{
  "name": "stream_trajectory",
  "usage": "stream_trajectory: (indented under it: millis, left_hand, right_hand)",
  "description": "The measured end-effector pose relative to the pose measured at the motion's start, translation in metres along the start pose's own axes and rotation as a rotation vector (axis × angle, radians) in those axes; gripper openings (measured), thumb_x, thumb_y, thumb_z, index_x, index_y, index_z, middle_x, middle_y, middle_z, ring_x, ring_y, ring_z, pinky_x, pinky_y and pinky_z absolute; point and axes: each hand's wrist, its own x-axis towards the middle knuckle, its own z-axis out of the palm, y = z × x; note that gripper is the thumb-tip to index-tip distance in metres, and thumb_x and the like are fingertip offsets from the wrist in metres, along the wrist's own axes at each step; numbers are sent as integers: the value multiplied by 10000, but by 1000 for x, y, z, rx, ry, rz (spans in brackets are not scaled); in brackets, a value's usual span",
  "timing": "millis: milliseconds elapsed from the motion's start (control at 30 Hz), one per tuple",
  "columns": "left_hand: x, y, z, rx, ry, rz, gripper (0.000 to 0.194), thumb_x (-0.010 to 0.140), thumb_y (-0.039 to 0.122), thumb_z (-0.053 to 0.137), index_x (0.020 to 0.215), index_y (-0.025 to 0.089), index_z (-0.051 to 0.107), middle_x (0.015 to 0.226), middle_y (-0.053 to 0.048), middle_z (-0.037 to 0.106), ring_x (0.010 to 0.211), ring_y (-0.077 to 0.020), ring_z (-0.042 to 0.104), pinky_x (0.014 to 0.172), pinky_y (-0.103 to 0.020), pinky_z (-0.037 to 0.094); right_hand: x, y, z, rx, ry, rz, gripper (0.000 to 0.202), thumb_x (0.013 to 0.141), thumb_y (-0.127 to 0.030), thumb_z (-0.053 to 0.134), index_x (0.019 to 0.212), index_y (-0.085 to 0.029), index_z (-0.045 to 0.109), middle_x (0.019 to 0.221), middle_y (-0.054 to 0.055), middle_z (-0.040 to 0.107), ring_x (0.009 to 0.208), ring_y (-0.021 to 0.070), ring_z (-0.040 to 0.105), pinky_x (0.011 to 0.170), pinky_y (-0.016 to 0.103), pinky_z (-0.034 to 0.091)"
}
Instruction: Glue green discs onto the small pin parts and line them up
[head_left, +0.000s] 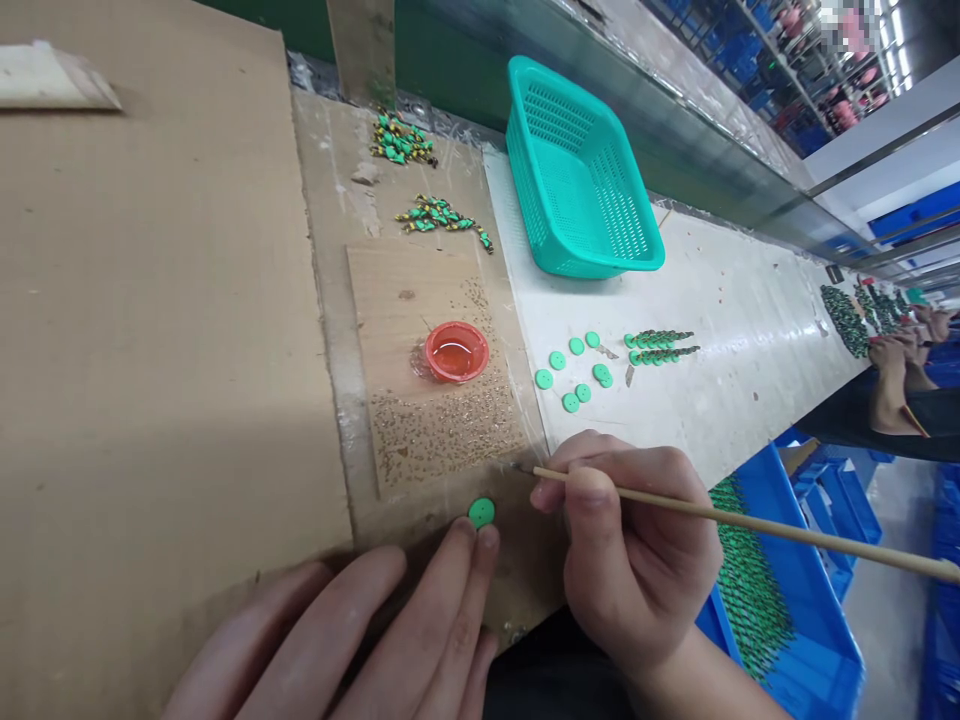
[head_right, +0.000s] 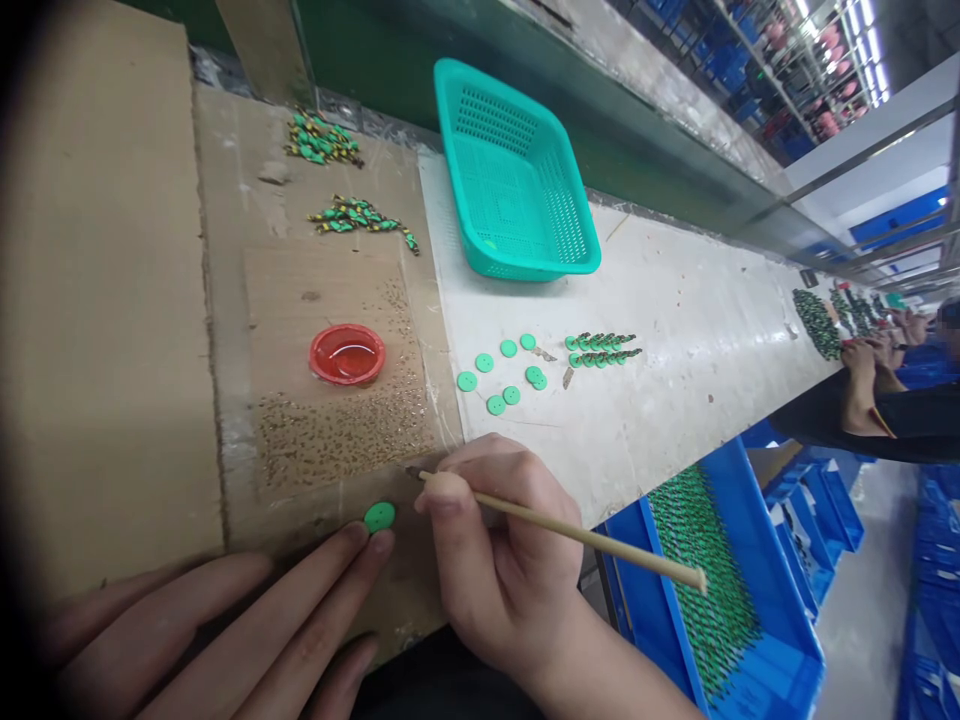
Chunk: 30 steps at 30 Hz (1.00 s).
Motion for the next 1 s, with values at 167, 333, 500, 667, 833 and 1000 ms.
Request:
stream_trajectory:
  millis: [167,333,500,667,833,1000]
  left_hand:
    - [1,-6,2,9,32,51,476,970,552,682,1356,313,824,1552,-11,774,988,-258,751,839,-474,534]
    - [-7,0,1,-31,18,-10,445,1006,574,672,1382,370,794,1547,-1,771,985,-250,747,865,-473,541]
    - [-15,3,2,-126,-65,-131,478,983,601,688,1425,438,766,1590,55,747,1018,-263,755,891,-489,531]
    - [-7,1,1,15,23,-10,526,937,592,685,1420,401,769,1555,-1,771,1052,-302,766,885,-512,537]
    - [-5,0,1,39,26,4,495,932,601,671,1376,407,774,1555,13,771,1074,-288,764,880,-506,534]
    - [-7,5,-4,6,-19,-34,481,959,516,699,1422,407,766,1550,12,770,1073,-291,786,894,-503,576]
  right_hand:
    - [2,-2,0,47,-45,-7,193,1049,-7,639,1021,-193,680,795,-8,698,704,151,704,647,317,610]
    - [6,-3,-2,40,-150,-40,222,1018,-7,654,936,-212,628,717,-33,646,627,133,654,576,281,583]
    - [8,-4,-2,21,-194,-69,247,987,21,651,930,-215,603,725,-30,658,628,127,650,579,274,576]
    - [8,-4,-2,5,-219,-58,237,1015,-2,647,950,-226,604,737,-28,667,637,133,645,586,282,582]
    - [9,-5,-1,4,-227,-62,222,1035,-22,639,959,-228,611,743,-22,671,638,142,654,577,284,585]
    - [10,-4,-2,-12,-249,-94,219,1009,-5,649,977,-221,626,737,-18,667,627,147,650,562,284,586]
